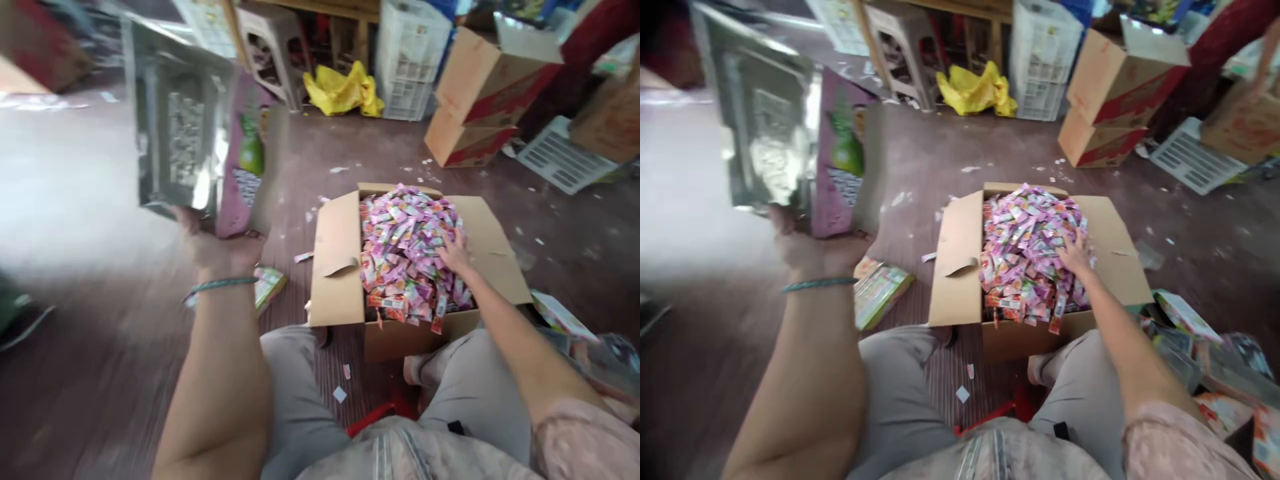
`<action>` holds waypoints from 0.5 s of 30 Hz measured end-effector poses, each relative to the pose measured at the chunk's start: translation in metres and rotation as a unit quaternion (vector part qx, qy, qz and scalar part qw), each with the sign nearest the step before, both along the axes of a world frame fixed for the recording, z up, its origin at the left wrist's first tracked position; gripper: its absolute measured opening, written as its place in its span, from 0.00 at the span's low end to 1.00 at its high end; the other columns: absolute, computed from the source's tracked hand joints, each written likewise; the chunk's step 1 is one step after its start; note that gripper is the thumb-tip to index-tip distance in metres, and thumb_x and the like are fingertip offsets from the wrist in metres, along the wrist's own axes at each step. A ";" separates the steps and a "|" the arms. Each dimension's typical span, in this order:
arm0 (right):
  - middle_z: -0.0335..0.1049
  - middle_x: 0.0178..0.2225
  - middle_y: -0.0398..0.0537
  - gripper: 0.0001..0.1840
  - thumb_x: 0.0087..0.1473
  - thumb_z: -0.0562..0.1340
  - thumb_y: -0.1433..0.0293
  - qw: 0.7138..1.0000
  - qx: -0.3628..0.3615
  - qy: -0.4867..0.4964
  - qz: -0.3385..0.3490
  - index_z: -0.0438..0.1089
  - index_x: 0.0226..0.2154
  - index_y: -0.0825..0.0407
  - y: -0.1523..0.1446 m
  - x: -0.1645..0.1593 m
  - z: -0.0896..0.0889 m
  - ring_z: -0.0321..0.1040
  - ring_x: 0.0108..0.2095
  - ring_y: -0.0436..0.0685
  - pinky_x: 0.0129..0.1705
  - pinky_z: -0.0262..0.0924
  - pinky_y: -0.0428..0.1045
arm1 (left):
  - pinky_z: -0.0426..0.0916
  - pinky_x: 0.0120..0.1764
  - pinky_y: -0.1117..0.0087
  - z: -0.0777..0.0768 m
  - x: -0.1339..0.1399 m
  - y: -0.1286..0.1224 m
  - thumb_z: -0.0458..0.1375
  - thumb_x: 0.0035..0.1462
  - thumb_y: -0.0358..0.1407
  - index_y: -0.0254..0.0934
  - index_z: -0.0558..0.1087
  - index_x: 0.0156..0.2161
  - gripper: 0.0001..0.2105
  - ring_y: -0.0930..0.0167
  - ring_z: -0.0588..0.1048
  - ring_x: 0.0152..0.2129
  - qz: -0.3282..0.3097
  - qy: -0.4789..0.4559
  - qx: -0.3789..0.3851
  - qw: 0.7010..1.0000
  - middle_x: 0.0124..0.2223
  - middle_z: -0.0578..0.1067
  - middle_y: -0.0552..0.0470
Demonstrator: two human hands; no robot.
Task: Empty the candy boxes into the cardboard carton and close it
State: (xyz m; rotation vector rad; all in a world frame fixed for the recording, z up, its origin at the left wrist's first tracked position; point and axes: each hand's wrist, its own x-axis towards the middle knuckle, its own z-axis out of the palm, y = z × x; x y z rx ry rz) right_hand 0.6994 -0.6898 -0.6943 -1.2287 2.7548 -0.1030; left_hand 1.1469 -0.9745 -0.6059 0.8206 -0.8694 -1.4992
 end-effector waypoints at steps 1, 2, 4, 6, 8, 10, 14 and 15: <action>0.38 0.80 0.59 0.40 0.66 0.54 0.54 1.000 -0.014 0.005 0.020 0.56 0.77 0.44 0.000 -0.003 0.003 0.45 0.76 0.83 0.71 0.48 0.81 | 0.69 0.66 0.45 -0.003 0.013 -0.002 0.51 0.56 0.67 0.48 0.71 0.62 0.37 0.58 0.71 0.66 0.007 0.040 0.018 0.999 0.68 0.75 0.52; 0.36 0.80 0.60 0.41 0.65 0.55 0.54 0.999 -0.027 0.015 0.042 0.56 0.77 0.45 -0.002 -0.005 0.006 0.43 0.76 0.83 0.72 0.46 0.81 | 0.69 0.66 0.47 -0.007 0.026 -0.002 0.51 0.60 0.65 0.47 0.70 0.64 0.35 0.61 0.72 0.65 0.022 0.068 0.038 0.997 0.69 0.74 0.51; 0.33 0.81 0.58 0.42 0.65 0.55 0.52 0.995 -0.043 0.041 0.082 0.54 0.78 0.44 -0.011 -0.003 0.007 0.38 0.77 0.82 0.73 0.40 0.82 | 0.71 0.65 0.49 -0.016 0.054 0.005 0.49 0.67 0.61 0.46 0.69 0.65 0.31 0.64 0.74 0.63 0.071 0.092 0.067 0.991 0.69 0.74 0.50; 0.32 0.81 0.55 0.41 0.67 0.53 0.49 0.993 -0.037 0.056 0.098 0.54 0.78 0.42 -0.021 0.010 0.003 0.34 0.78 0.83 0.72 0.37 0.84 | 0.72 0.64 0.51 -0.030 0.084 0.024 0.51 0.70 0.59 0.42 0.72 0.62 0.28 0.63 0.75 0.62 0.125 0.098 0.090 0.983 0.66 0.77 0.48; 0.33 0.81 0.55 0.41 0.69 0.50 0.46 0.993 -0.020 0.061 0.097 0.55 0.77 0.42 -0.029 0.029 -0.005 0.30 0.78 0.85 0.71 0.37 0.86 | 0.74 0.62 0.53 -0.052 0.115 0.052 0.54 0.71 0.57 0.39 0.76 0.57 0.25 0.61 0.77 0.61 0.168 0.082 0.126 0.974 0.62 0.80 0.46; 0.34 0.81 0.57 0.42 0.70 0.48 0.43 0.993 -0.008 0.075 0.090 0.56 0.77 0.46 -0.034 0.046 -0.015 0.26 0.78 0.87 0.69 0.37 0.88 | 0.77 0.59 0.53 -0.084 0.148 0.087 0.57 0.71 0.53 0.41 0.79 0.54 0.20 0.59 0.79 0.58 0.203 0.041 0.196 0.958 0.57 0.83 0.48; 0.31 0.81 0.60 0.44 0.70 0.46 0.42 0.990 0.010 0.111 0.090 0.55 0.77 0.49 -0.037 0.056 -0.027 0.22 0.78 0.87 0.68 0.36 0.90 | 0.82 0.51 0.52 -0.158 0.200 0.164 0.56 0.71 0.45 0.42 0.79 0.53 0.15 0.58 0.83 0.49 0.227 -0.051 0.359 0.904 0.48 0.85 0.47; 0.31 0.81 0.60 0.44 0.70 0.46 0.42 0.989 0.015 0.114 0.092 0.55 0.77 0.49 -0.037 0.055 -0.029 0.23 0.78 0.87 0.68 0.36 0.90 | 0.82 0.49 0.52 -0.173 0.206 0.182 0.54 0.71 0.43 0.40 0.79 0.53 0.15 0.57 0.84 0.47 0.220 -0.067 0.395 0.890 0.45 0.85 0.45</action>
